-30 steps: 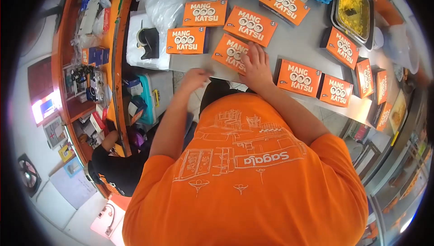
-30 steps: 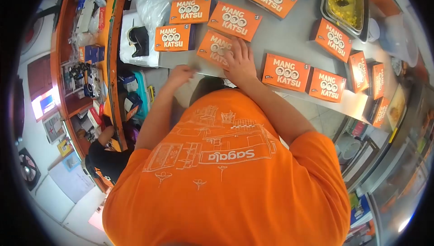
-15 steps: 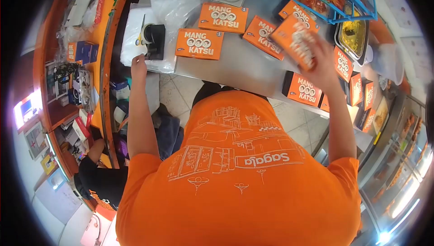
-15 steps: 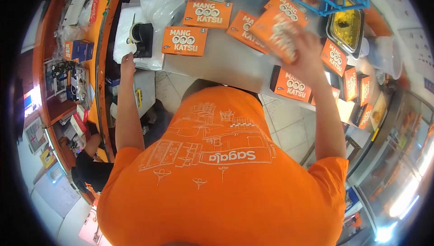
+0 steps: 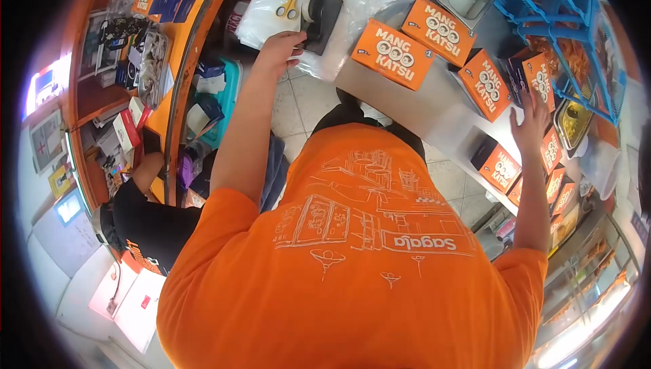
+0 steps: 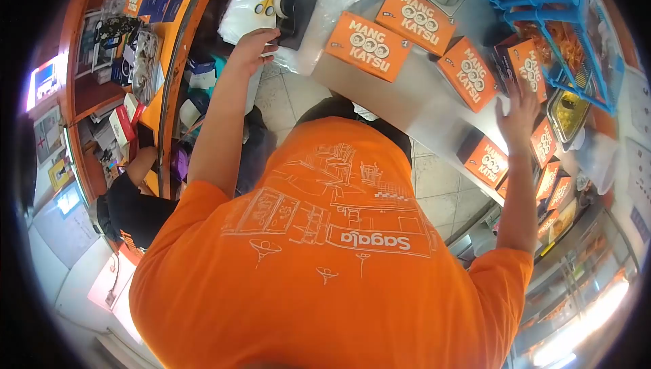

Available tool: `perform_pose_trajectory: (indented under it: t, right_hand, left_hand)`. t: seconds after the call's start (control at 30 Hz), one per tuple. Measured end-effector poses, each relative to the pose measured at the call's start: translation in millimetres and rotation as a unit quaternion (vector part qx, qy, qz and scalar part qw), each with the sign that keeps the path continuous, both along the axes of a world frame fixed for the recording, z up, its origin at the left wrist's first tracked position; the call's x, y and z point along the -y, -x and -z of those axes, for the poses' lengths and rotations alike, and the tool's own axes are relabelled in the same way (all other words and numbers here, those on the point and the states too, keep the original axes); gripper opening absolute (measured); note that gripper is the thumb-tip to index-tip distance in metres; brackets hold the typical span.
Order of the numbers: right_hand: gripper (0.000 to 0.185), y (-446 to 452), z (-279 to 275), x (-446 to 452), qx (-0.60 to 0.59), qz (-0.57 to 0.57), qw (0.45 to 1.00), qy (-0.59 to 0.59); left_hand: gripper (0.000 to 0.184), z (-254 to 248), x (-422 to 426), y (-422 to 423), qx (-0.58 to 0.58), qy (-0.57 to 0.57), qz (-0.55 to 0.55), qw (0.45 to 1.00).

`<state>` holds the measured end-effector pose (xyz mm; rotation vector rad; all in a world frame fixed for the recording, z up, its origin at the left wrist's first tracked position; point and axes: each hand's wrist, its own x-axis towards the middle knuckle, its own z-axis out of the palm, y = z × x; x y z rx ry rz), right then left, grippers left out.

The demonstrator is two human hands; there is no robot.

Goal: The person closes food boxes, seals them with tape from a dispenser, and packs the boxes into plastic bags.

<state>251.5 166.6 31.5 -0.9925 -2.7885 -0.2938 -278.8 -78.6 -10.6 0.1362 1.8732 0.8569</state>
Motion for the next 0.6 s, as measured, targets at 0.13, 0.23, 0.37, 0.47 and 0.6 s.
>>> perform_pose_trajectory:
  t: [0.13,0.23,0.37,0.47,0.6]
  right_hand:
    - [0.050,35,18,53,-0.128,0.070,0.986,0.087]
    - [0.057,58,35,79,-0.215,0.140,0.955,0.149]
    - [0.065,56,45,86,-0.181,0.175,0.952,0.176]
    - [0.072,33,67,77,-0.151,0.132,0.966,0.163]
    - [0.067,32,76,70,-0.153,0.095,0.967,0.178]
  left_hand:
    - [0.023,3,28,-3,0.168,-0.148,-0.159,0.962]
    - [0.019,15,56,-25,0.209,-0.245,-0.242,0.915]
    - [0.014,32,59,-38,0.161,-0.221,-0.223,0.936]
    - [0.015,57,46,-18,0.008,-0.117,-0.113,0.987]
    - [0.025,38,45,-2,-0.453,0.060,0.200,0.867]
